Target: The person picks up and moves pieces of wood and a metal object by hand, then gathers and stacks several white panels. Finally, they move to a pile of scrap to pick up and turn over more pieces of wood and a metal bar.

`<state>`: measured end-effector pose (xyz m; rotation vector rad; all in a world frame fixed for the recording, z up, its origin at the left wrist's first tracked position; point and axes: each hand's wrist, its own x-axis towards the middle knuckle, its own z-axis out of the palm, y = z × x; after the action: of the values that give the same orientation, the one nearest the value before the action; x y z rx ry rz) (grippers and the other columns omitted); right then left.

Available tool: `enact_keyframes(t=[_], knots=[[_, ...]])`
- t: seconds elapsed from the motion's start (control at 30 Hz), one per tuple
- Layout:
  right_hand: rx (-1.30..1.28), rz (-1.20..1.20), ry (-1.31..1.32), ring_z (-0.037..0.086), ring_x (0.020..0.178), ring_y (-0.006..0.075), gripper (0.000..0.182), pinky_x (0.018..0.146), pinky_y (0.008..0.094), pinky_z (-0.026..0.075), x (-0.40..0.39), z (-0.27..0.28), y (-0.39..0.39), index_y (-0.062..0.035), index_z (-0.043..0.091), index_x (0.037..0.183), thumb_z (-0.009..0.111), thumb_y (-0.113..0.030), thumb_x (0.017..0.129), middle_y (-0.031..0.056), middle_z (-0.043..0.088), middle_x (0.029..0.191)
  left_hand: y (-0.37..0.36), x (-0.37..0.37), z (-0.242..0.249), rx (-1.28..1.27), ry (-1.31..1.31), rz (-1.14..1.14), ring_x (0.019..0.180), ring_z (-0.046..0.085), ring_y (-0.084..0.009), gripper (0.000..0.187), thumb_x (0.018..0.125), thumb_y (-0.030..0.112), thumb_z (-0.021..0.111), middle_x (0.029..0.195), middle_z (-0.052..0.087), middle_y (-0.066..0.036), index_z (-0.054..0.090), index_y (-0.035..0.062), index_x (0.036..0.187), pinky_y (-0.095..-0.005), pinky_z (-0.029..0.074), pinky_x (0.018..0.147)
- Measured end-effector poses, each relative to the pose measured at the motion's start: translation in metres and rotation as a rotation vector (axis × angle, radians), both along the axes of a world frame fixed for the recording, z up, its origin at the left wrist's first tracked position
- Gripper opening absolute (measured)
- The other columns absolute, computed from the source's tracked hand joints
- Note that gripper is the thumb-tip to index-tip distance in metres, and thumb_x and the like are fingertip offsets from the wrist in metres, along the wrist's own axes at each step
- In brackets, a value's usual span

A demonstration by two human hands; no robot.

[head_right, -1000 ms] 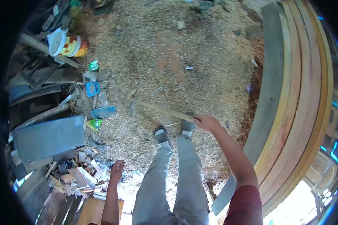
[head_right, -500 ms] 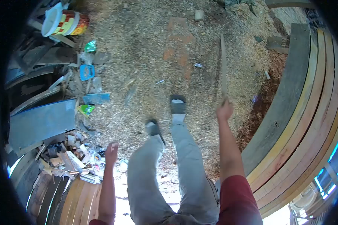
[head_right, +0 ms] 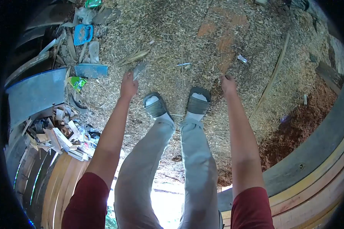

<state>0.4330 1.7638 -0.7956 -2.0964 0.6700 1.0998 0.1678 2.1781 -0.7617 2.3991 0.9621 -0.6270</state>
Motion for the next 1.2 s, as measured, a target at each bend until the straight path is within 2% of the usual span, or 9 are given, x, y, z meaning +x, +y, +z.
enact_keyframes(t=[0.03,0.1,0.2,0.33,0.4,0.5,0.83,1.03,1.2], knots=[[-0.003,0.004,0.003,0.061,0.114,0.0274,0.059,0.096,0.0372,0.047,0.000,0.001,0.005,0.0018,0.053,0.138,0.067,-0.031,0.091,0.0186,0.063,0.128,-0.005,0.003,-0.005,-0.003,0.003,0.004,0.125,0.052,-0.0405,0.056,0.088,0.017,0.062,0.140,0.048,-0.023,0.048,0.0024,0.140,-0.0450,0.043,0.106],[-0.108,-0.038,-0.022,0.063,0.110,0.0289,0.058,0.094,0.0386,0.047,-0.003,0.011,0.021,0.0038,0.054,0.135,0.068,-0.028,0.089,0.0190,0.064,0.125,-0.013,0.003,-0.011,0.168,-0.035,0.042,0.125,0.052,-0.0403,0.060,0.086,0.022,0.065,0.139,0.048,-0.023,0.047,0.0016,0.140,-0.0463,0.044,0.105],[-0.192,-0.098,-0.085,0.064,0.107,0.0307,0.059,0.093,0.0399,0.048,-0.003,0.027,0.047,0.0060,0.054,0.133,0.071,-0.027,0.087,0.0198,0.065,0.120,-0.019,0.004,-0.013,0.207,-0.026,0.067,0.125,0.050,-0.0405,0.064,0.084,0.026,0.069,0.139,0.048,-0.021,0.047,0.0022,0.138,-0.0474,0.042,0.105],[-0.226,-0.054,-0.167,0.064,0.105,0.0310,0.061,0.092,0.0405,0.048,-0.007,0.019,0.058,0.0075,0.054,0.131,0.073,-0.027,0.084,0.0208,0.066,0.117,-0.010,0.018,-0.010,0.188,0.049,0.093,0.127,0.047,-0.0388,0.067,0.080,0.030,0.073,0.139,0.046,-0.019,0.047,0.0036,0.136,-0.0477,0.039,0.106],[-0.259,-0.095,-0.095,0.064,0.105,0.0317,0.061,0.092,0.0416,0.048,-0.002,0.026,0.065,0.0074,0.054,0.129,0.075,-0.028,0.083,0.0215,0.065,0.116,-0.007,0.026,-0.008,0.128,0.195,0.098,0.130,0.044,-0.0344,0.070,0.079,0.029,0.074,0.140,0.043,-0.016,0.043,0.0054,0.137,-0.0484,0.037,0.107],[-0.232,-0.088,-0.105,0.063,0.105,0.0317,0.062,0.091,0.0418,0.048,-0.005,-0.003,0.046,0.0074,0.052,0.129,0.075,-0.027,0.083,0.0213,0.065,0.116,-0.011,0.018,-0.009,0.153,0.144,0.064,0.131,0.041,-0.0348,0.073,0.079,0.030,0.074,0.141,0.040,-0.016,0.039,0.0049,0.138,-0.0510,0.036,0.107],[-0.144,-0.150,-0.108,0.060,0.094,0.0265,0.049,0.085,0.0402,0.047,-0.008,0.009,0.051,0.0026,0.050,0.123,0.071,-0.020,0.085,0.0160,0.062,0.107,-0.038,0.016,0.009,0.247,0.042,0.088,0.132,0.038,-0.0353,0.076,0.078,0.028,0.076,0.141,0.038,-0.016,0.037,0.0025,0.138,-0.0500,0.032,0.106],[-0.143,-0.210,-0.110,0.059,0.091,0.0240,0.046,0.083,0.0385,0.047,-0.011,0.012,0.058,0.0016,0.051,0.119,0.072,-0.021,0.085,0.0143,0.062,0.102,-0.064,0.010,0.020,0.191,0.111,0.158,0.129,0.039,-0.0346,0.078,0.079,0.030,0.075,0.138,0.039,-0.015,0.036,0.0044,0.140,-0.0506,0.033,0.104],[-0.024,-0.275,0.008,0.058,0.097,0.0225,0.048,0.085,0.0389,0.047,-0.008,0.041,0.078,0.0000,0.053,0.121,0.075,-0.026,0.087,0.0129,0.062,0.106,-0.058,0.014,0.012,0.177,0.121,0.207,0.128,0.040,-0.0348,0.066,0.081,0.034,0.075,0.135,0.043,-0.014,0.050,0.0075,0.136,-0.0534,0.034,0.103]])
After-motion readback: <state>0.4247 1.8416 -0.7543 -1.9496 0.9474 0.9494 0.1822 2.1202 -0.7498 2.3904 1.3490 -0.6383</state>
